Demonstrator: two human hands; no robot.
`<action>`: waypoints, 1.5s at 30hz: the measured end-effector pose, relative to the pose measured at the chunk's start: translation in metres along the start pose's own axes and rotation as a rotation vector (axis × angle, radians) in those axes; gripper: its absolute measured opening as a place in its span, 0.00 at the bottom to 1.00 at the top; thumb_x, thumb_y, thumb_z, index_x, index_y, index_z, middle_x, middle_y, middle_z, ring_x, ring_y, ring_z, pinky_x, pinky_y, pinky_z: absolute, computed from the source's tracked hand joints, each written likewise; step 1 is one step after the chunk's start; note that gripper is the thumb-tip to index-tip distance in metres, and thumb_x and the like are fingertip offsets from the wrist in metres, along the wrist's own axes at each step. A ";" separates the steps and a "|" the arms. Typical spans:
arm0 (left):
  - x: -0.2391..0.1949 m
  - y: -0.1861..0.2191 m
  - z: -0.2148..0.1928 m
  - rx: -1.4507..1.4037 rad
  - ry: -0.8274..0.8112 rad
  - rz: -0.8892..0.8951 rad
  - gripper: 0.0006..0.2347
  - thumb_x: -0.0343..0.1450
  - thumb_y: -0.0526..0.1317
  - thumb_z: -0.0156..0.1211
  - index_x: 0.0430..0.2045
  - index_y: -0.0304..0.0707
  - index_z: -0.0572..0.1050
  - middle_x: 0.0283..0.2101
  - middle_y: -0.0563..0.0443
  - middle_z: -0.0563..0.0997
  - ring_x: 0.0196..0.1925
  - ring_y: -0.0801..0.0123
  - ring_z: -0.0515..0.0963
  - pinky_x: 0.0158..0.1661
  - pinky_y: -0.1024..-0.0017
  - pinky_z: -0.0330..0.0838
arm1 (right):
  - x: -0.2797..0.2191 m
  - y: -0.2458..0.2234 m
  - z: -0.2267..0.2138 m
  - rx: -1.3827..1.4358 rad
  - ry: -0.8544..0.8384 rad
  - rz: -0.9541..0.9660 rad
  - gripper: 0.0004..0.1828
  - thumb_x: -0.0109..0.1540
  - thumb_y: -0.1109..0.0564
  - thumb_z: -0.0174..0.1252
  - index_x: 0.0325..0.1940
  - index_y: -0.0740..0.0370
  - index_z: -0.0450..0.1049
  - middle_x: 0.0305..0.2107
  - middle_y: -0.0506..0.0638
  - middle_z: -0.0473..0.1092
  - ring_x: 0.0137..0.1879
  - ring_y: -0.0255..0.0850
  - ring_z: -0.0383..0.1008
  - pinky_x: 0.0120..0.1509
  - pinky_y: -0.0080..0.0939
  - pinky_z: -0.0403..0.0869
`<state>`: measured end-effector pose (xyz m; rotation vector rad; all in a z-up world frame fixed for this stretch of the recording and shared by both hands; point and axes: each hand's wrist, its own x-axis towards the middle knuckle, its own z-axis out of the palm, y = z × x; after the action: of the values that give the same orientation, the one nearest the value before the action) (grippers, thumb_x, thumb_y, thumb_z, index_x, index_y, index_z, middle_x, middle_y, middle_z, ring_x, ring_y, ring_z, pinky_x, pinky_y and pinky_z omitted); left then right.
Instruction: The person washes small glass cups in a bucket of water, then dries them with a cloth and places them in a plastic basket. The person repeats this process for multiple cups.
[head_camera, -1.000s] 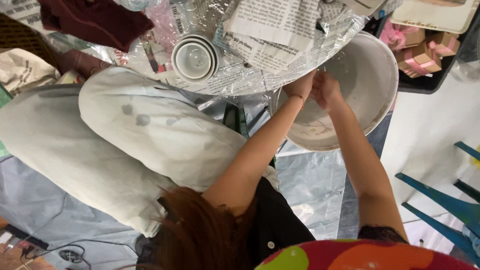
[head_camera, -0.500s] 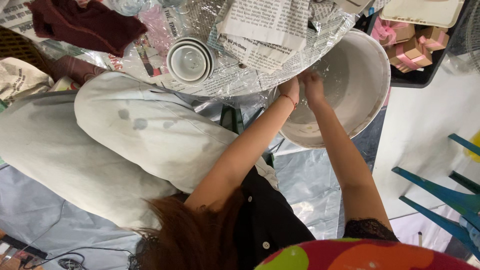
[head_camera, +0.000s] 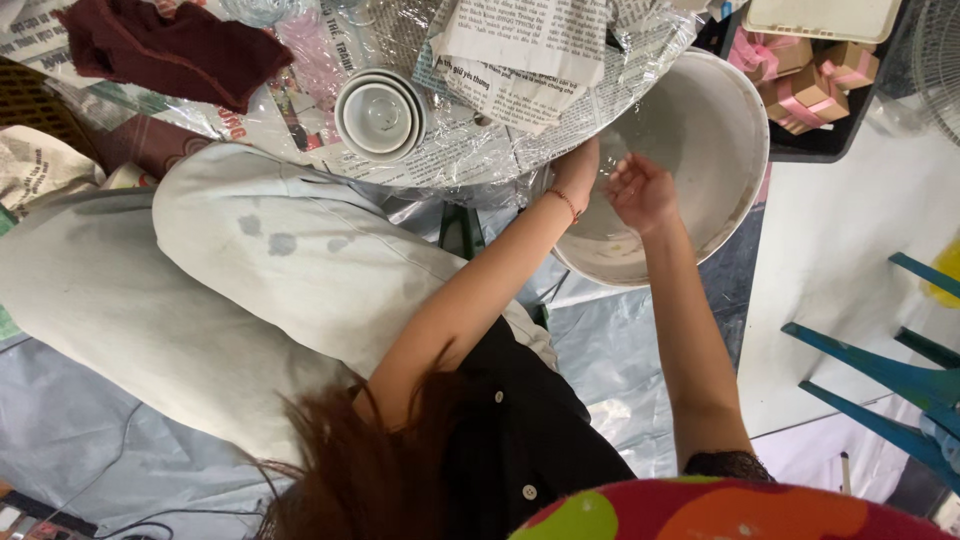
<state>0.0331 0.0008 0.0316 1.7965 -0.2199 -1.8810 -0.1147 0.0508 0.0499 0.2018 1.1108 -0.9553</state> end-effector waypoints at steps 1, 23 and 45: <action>-0.010 0.004 -0.006 -0.020 -0.097 0.042 0.26 0.73 0.53 0.52 0.62 0.34 0.68 0.67 0.41 0.69 0.65 0.57 0.69 0.59 0.64 0.64 | -0.010 0.002 0.008 -0.007 0.017 -0.034 0.14 0.73 0.52 0.45 0.39 0.58 0.72 0.29 0.48 0.75 0.36 0.43 0.74 0.51 0.46 0.73; -0.107 0.056 -0.051 -0.024 -0.439 0.633 0.14 0.72 0.48 0.64 0.39 0.36 0.74 0.41 0.51 0.83 0.43 0.73 0.84 0.40 0.72 0.80 | -0.146 -0.002 0.169 -0.891 0.093 -0.378 0.21 0.75 0.51 0.39 0.53 0.66 0.74 0.45 0.58 0.77 0.48 0.46 0.79 0.57 0.43 0.77; -0.123 0.074 -0.050 -0.036 -0.578 1.028 0.14 0.78 0.50 0.58 0.42 0.37 0.70 0.41 0.52 0.77 0.47 0.79 0.78 0.41 0.70 0.73 | -0.136 0.018 0.149 -0.633 0.096 -0.566 0.27 0.79 0.46 0.40 0.45 0.71 0.74 0.32 0.56 0.75 0.37 0.43 0.78 0.47 0.45 0.81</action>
<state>0.0979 0.0081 0.1688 0.7560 -1.0657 -1.5016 -0.0161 0.0505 0.2273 -0.6178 1.5431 -1.0361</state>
